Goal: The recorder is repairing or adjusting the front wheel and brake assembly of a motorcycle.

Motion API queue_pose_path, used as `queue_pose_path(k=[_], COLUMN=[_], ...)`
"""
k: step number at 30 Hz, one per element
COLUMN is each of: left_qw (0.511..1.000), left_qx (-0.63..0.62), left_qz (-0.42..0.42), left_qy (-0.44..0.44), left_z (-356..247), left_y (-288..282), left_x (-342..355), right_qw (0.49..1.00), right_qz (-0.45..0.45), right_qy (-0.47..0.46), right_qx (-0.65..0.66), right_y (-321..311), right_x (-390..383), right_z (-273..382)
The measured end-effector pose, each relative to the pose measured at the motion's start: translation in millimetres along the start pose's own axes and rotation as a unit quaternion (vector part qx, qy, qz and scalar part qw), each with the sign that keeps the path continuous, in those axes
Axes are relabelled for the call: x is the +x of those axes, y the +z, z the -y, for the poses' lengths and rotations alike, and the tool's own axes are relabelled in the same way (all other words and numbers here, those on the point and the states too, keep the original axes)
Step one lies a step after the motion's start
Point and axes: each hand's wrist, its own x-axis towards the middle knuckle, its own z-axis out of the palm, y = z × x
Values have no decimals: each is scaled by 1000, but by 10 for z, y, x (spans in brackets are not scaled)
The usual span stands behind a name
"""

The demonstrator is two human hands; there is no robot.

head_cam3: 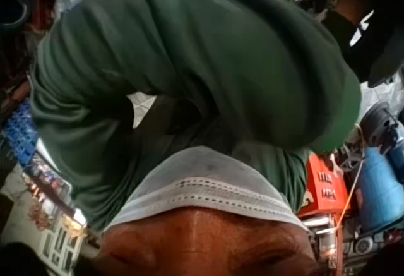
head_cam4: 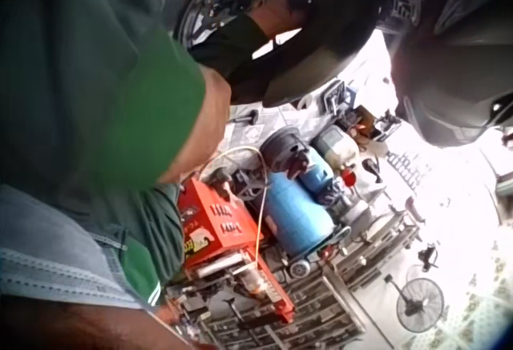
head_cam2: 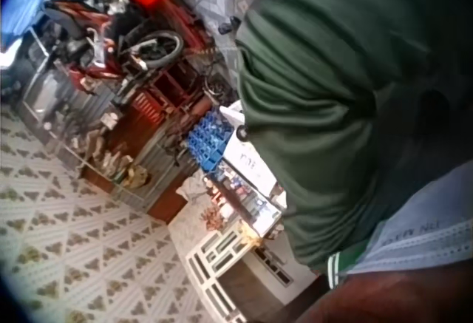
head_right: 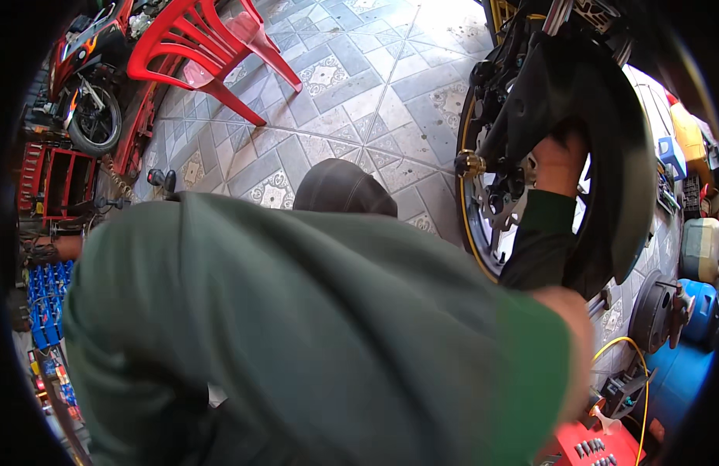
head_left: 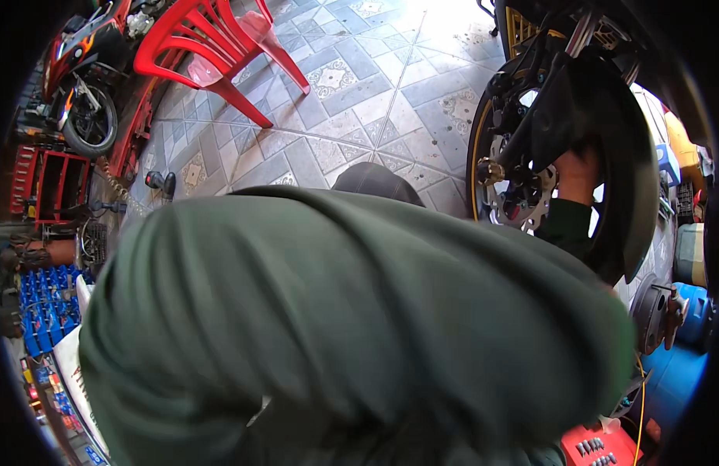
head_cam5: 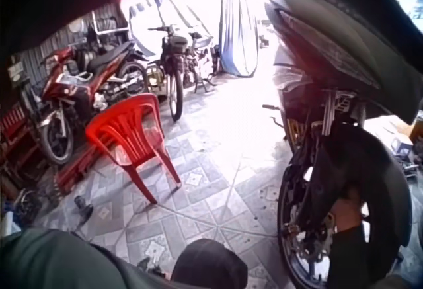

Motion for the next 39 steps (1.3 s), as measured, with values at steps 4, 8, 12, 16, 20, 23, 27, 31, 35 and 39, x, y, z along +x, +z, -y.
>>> queue_pose_path(k=[4,8,12,16,20,23,27,31,35,39], left_qw=[998,993,982,974,974,974,974,966,942,965], left_qx=[-25,-23,-47,-82,-81,-36,33,53,11,-110], left_qz=[-54,-105,-154,-176,-198,-208,-208,-240,-292,194], left_qy=[15,55,102,115,81,88,79,75,167,-136], left_z=[1,26,115,-85,-256,-192,-94,-146,-280,316], left_y=[235,355,643,890,922,660,312,274,313,76], left_x=[-28,52,100,183,24,-40,-223,-262,207,195], right_qw=[995,996,997,986,986,986,994,896,986,642], right_qz=[62,40,-1,94,14,-18,73,-382,99,-215], right_qy=[64,58,38,71,82,88,-1,-199,-15,-198], right_qx=[40,59,74,115,148,144,79,-108,135,-709], right_y=[-214,-292,-533,-770,-1221,-1356,-1128,108,-1055,-1951], right_x=[-138,2,15,56,-382,-209,55,104,70,-156], right_z=[-8,167,392,459,743,1108,384,-381,510,1177])
